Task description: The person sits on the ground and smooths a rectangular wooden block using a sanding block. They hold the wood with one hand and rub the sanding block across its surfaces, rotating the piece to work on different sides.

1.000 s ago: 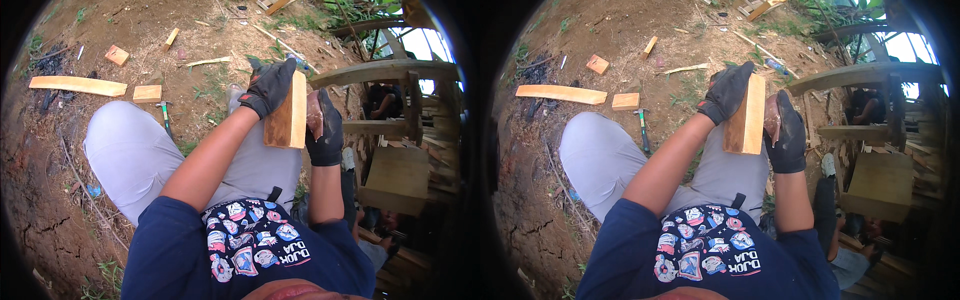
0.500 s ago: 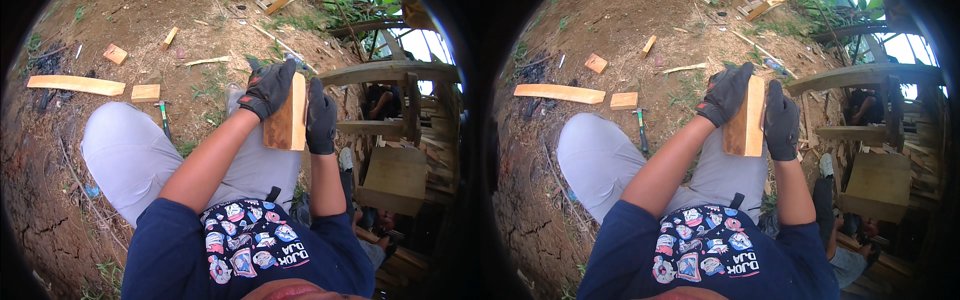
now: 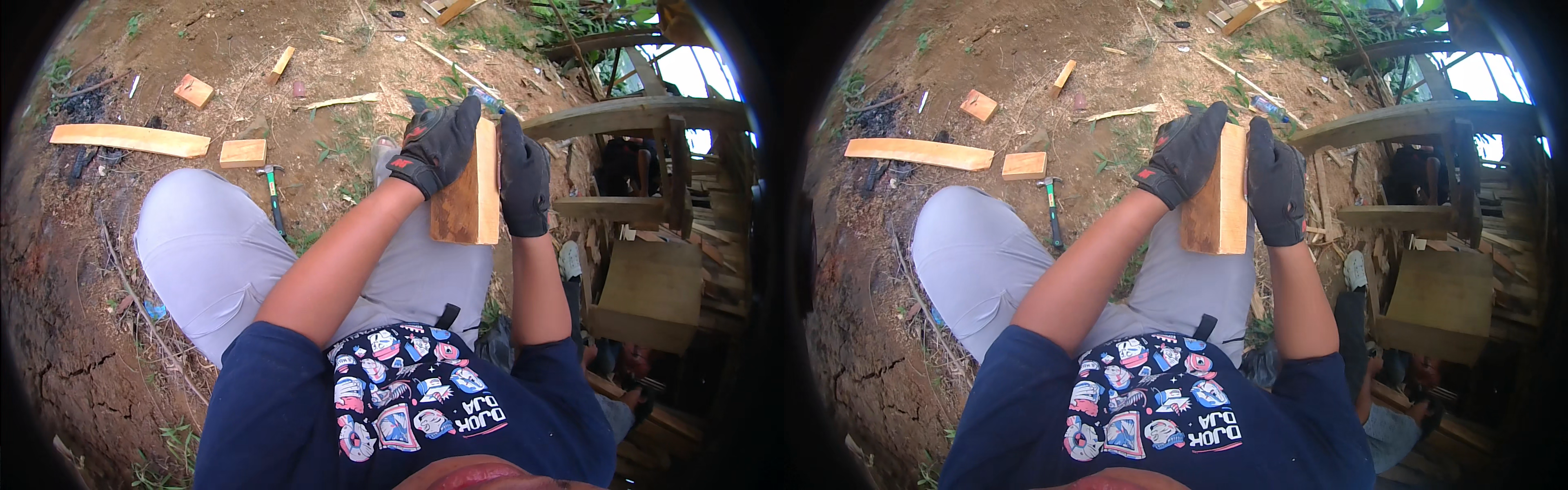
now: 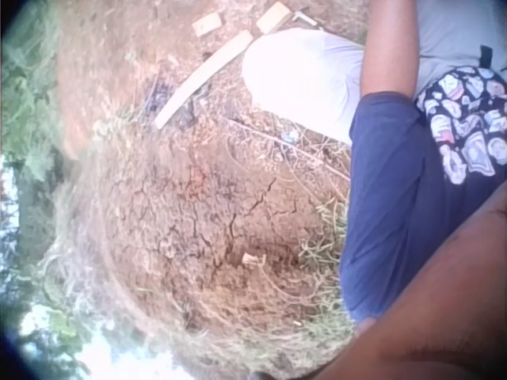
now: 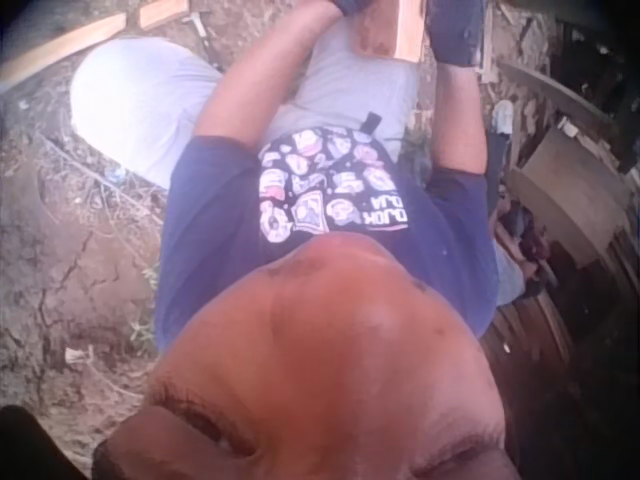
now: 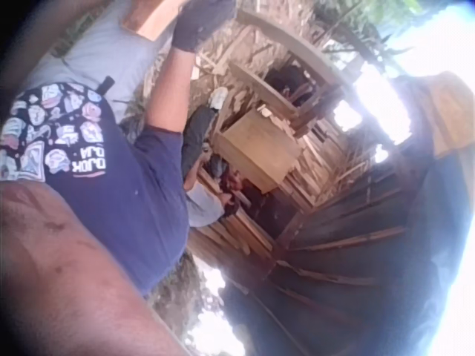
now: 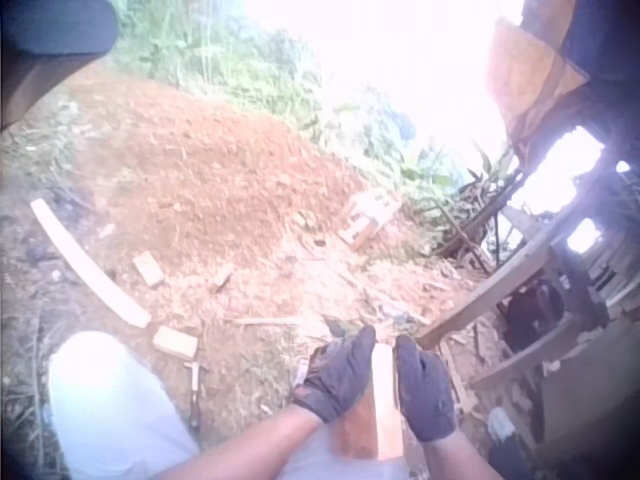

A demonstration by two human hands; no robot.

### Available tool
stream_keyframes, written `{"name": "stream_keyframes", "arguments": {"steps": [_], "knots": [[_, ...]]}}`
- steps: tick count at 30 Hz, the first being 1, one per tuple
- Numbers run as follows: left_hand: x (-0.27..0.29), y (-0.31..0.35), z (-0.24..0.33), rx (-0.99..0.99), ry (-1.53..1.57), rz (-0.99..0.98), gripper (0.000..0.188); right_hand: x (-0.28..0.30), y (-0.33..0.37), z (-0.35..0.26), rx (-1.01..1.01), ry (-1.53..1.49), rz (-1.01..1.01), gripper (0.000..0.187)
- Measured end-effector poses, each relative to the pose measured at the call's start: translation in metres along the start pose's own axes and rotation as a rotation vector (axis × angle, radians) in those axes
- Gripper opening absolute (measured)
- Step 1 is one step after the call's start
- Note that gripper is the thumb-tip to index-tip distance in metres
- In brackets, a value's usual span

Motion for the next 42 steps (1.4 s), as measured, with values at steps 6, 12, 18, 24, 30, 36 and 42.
{"name": "stream_keyframes", "arguments": {"steps": [6,12,18,24,30,36,42], "knots": [[0.002,0.000,-0.003,0.016,0.043,-0.021,0.026,-0.006,-0.016,0.002,0.094,0.206,-0.073,0.035],[0.008,0.003,-0.001,-0.042,0.017,-0.015,0.032,0.009,0.065,0.022,0.452,0.444,-0.265,0.059],[0.004,0.002,-0.007,0.041,0.106,0.089,0.049,0.001,0.057,-0.001,0.228,0.314,-0.239,0.047],[-0.013,0.005,-0.024,0.080,0.104,0.087,0.033,-0.014,0.007,-0.005,0.428,0.410,-0.151,0.031],[-0.010,0.003,-0.019,0.087,0.100,0.040,0.031,-0.014,-0.006,-0.010,0.565,0.628,-0.057,0.031],[-0.004,0.007,-0.016,0.033,0.103,0.036,0.036,0.000,0.082,-0.029,0.673,0.777,-0.176,0.048],[-0.013,0.009,-0.013,-0.104,0.033,0.072,0.039,0.003,0.066,-0.016,0.554,0.527,-0.114,0.038]]}}
Point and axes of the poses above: each hand's wrist, its own y-axis away from the middle knuckle, its own x-axis out of the back of the hand, z = x × y, the point moved 5 cm from there along -y, towards the middle knuckle, and after that the axes turned 11 degrees about -y, right-handed, at the moved point
